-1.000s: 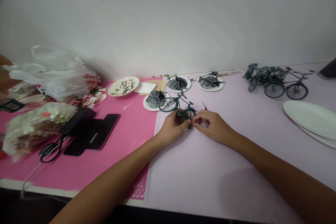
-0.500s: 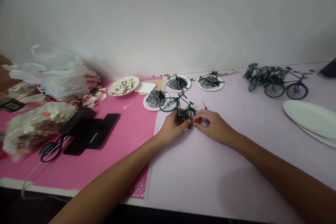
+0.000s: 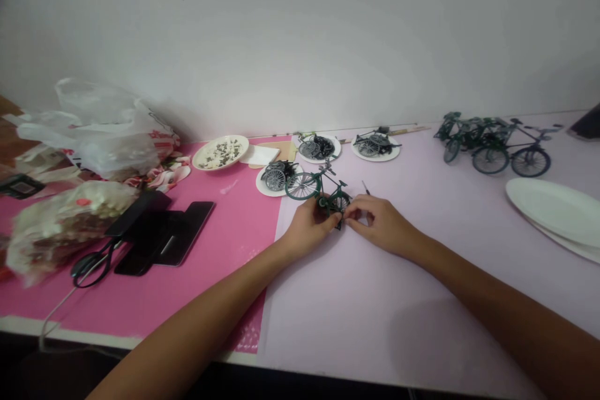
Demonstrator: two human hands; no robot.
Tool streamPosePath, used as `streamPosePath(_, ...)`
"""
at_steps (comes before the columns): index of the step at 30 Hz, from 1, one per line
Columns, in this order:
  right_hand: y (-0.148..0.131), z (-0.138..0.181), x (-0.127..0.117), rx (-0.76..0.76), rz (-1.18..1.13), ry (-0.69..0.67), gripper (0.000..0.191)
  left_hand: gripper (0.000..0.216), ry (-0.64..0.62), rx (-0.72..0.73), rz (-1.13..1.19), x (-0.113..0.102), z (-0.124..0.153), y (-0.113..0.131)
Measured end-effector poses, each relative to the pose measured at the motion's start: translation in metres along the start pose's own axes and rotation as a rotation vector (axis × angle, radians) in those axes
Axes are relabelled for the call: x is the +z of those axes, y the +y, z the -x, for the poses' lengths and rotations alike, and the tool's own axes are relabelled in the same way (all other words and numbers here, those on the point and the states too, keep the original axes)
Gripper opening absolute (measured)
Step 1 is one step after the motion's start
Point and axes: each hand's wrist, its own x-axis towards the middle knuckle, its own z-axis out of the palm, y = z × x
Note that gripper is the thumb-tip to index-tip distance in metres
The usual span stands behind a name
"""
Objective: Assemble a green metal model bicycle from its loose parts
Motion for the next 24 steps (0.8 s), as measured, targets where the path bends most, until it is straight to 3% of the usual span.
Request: streamPosePath(24, 0.0032, 0.0008, -0.0003, 0.006, 0.025, -0.025, 0.008, 0.013, -0.014, 0.026, -0.048, 0.0007, -0.0005, -0.0028)
